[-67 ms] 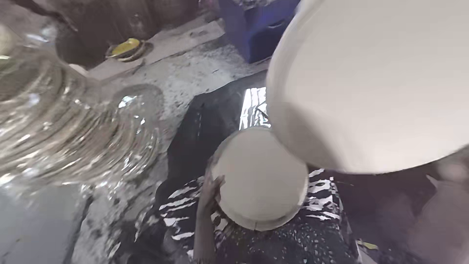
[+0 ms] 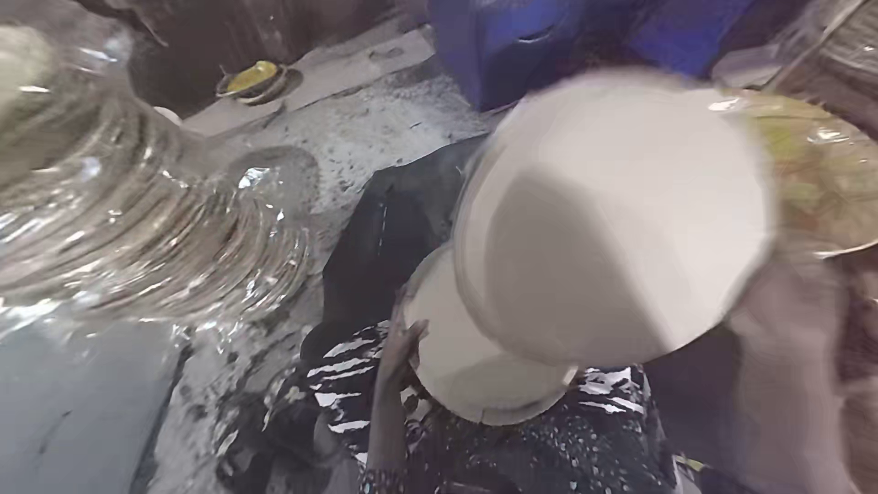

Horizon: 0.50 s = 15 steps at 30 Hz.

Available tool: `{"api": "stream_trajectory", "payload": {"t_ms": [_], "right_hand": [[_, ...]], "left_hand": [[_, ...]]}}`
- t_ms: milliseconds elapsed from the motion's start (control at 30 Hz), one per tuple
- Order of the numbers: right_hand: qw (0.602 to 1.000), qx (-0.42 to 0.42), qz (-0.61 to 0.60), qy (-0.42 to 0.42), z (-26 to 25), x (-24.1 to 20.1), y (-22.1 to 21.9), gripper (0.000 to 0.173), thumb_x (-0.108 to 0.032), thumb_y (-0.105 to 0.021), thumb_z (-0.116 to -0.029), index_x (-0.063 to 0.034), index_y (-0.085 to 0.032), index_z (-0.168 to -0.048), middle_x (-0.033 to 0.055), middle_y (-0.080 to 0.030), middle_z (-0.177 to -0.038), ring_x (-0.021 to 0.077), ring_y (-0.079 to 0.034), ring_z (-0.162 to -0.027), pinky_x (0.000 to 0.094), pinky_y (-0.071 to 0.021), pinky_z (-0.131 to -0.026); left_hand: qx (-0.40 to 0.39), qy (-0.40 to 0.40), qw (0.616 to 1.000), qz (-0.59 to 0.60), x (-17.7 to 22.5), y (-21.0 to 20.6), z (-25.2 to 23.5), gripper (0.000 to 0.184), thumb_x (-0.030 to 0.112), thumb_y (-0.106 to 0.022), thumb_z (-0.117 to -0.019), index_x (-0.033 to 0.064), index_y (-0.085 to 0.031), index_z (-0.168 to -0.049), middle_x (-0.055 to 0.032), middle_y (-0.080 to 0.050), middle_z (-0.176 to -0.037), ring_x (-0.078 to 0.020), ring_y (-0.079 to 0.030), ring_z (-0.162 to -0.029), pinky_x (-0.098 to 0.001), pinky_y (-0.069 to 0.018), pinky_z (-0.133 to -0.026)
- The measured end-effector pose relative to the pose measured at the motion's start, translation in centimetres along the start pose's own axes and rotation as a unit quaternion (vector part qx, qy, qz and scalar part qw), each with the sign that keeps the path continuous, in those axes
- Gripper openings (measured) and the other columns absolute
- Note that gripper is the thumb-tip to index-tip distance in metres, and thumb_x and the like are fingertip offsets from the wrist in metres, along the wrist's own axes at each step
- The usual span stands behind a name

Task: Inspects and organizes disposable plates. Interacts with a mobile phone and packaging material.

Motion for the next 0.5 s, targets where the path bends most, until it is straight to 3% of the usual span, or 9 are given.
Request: {"api": "stream_trajectory", "payload": {"t_ms": [33, 100, 167, 233, 300, 333, 367, 433, 500], "right_hand": [[0.995, -0.053, 0.081, 0.02, 0.9, 2.1, -2.7, 0.03, -0.017, -0.041, -0.1097, 0.0027, -0.06, -0.121, 0.0028, -0.066, -0.102, 0.0037, -0.064, -0.093, 0.025, -0.0553, -0.087], [0.954, -0.166, 0.247, 0.03, 2.7, 6.3, -7.7, 0.033, -0.012, -0.047, -0.107, 0.0149, -0.064, -0.116, 0.0302, -0.067, -0.109, 0.0353, -0.065, -0.104, 0.0513, -0.0485, -0.097], [0.908, -0.244, 0.339, -0.006, 4.1, 10.1, -11.2, 0.036, -0.014, -0.044, -0.1091, 0.0125, -0.064, -0.122, 0.0364, -0.065, -0.119, 0.0485, -0.062, -0.116, 0.0613, -0.0423, -0.103], [0.884, -0.278, 0.376, -0.016, 4.8, 11.6, -13.4, 0.037, -0.014, -0.041, -0.1096, 0.0099, -0.063, -0.128, 0.0345, -0.062, -0.129, 0.0487, -0.057, -0.125, 0.0613, -0.0401, -0.108], [0.885, -0.293, 0.362, 0.015, 5.2, 11.6, -15.0, 0.035, -0.012, -0.043, -0.1083, 0.0093, -0.062, -0.129, 0.0344, -0.058, -0.134, 0.05, -0.054, -0.128, 0.0621, -0.0393, -0.108], [0.893, -0.3, 0.334, 0.034, 5.0, 11.8, -15.4, 0.035, -0.011, -0.044, -0.1075, 0.0106, -0.061, -0.129, 0.0362, -0.055, -0.135, 0.0517, -0.052, -0.128, 0.0635, -0.0392, -0.107], [0.903, -0.309, 0.295, 0.045, 4.2, 12.3, -15.8, 0.036, -0.012, -0.046, -0.1066, 0.012, -0.059, -0.131, 0.037, -0.053, -0.137, 0.0507, -0.052, -0.129, 0.061, -0.0402, -0.108], [0.915, -0.355, 0.19, -0.031, 2.8, 13.6, -16.3, 0.046, -0.017, -0.046, -0.1079, 0.0087, -0.045, -0.145, 0.0327, -0.047, -0.146, 0.0391, -0.049, -0.134, 0.0491, -0.0394, -0.112], [0.884, -0.423, 0.129, -0.154, 2.5, 14.2, -17.1, 0.051, -0.022, -0.043, -0.11, -0.0066, -0.032, -0.158, 0.0211, -0.047, -0.15, 0.0238, -0.053, -0.129, 0.0395, -0.0438, -0.107]], "left_hand": [[0.0, -0.009, 1.0, -0.007, 0.2, -0.1, 0.0, 0.079, 0.016, -0.06, -0.0902, 0.0001, -0.023, -0.158, -0.0154, -0.053, -0.14, -0.0049, -0.059, -0.111, -0.0221, -0.0519, -0.09], [0.002, -0.021, 1.0, -0.018, 0.2, -0.2, -0.2, 0.066, 0.013, -0.05, -0.098, -0.0008, -0.023, -0.157, -0.0158, -0.051, -0.142, -0.0067, -0.059, -0.113, -0.0244, -0.052, -0.093], [-0.01, -0.035, 0.999, -0.013, 0.2, -0.2, -0.8, 0.057, 0.016, -0.035, -0.1052, 0.0015, -0.022, -0.159, -0.0161, -0.041, -0.155, -0.0117, -0.052, -0.129, -0.0306, -0.0468, -0.104], [0.001, -0.034, 0.999, 0.012, 0.8, -0.3, -0.7, 0.055, 0.025, -0.024, -0.1074, 0.0022, -0.024, -0.158, -0.0111, -0.044, -0.153, -0.0074, -0.052, -0.128, -0.0278, -0.0458, -0.106], [0.095, 0.014, 0.994, 0.055, 1.3, 0.2, 0.4, 0.048, 0.025, -0.016, -0.1121, 0.0012, -0.039, -0.147, -0.0058, -0.062, -0.123, -0.0022, -0.062, -0.101, -0.0225, -0.0526, -0.087], [0.109, 0.023, 0.991, 0.07, 1.3, 0.4, 0.7, 0.049, 0.027, -0.013, -0.1126, 0.0016, -0.041, -0.144, -0.0039, -0.063, -0.117, -0.0007, -0.063, -0.097, -0.0211, -0.0535, -0.084], [0.101, 0.017, 0.992, 0.076, 1.1, 0.5, 0.7, 0.052, 0.031, -0.012, -0.1126, 0.003, -0.04, -0.146, -0.0023, -0.064, -0.119, 0.0006, -0.063, -0.099, -0.0206, -0.0541, -0.086], [0.083, 0.009, 0.995, 0.051, 0.8, 0.3, 0.4, 0.053, 0.034, -0.015, -0.1121, 0.0028, -0.036, -0.15, -0.0057, -0.061, -0.13, -0.0021, -0.061, -0.108, -0.0239, -0.0531, -0.091], [0.046, -0.012, 0.999, 0.005, 0.8, -0.2, -0.2, 0.055, 0.028, -0.02, -0.1088, -0.0007, -0.024, -0.155, -0.0119, -0.051, -0.142, -0.0035, -0.056, -0.116, -0.0227, -0.0489, -0.096]]}}
Point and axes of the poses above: each hand's wrist, its own z-axis away from the middle knuckle, its own y-axis out of the back of the hand, x = y × z, the point moved 8 cm from there along -z, towards the middle knuckle
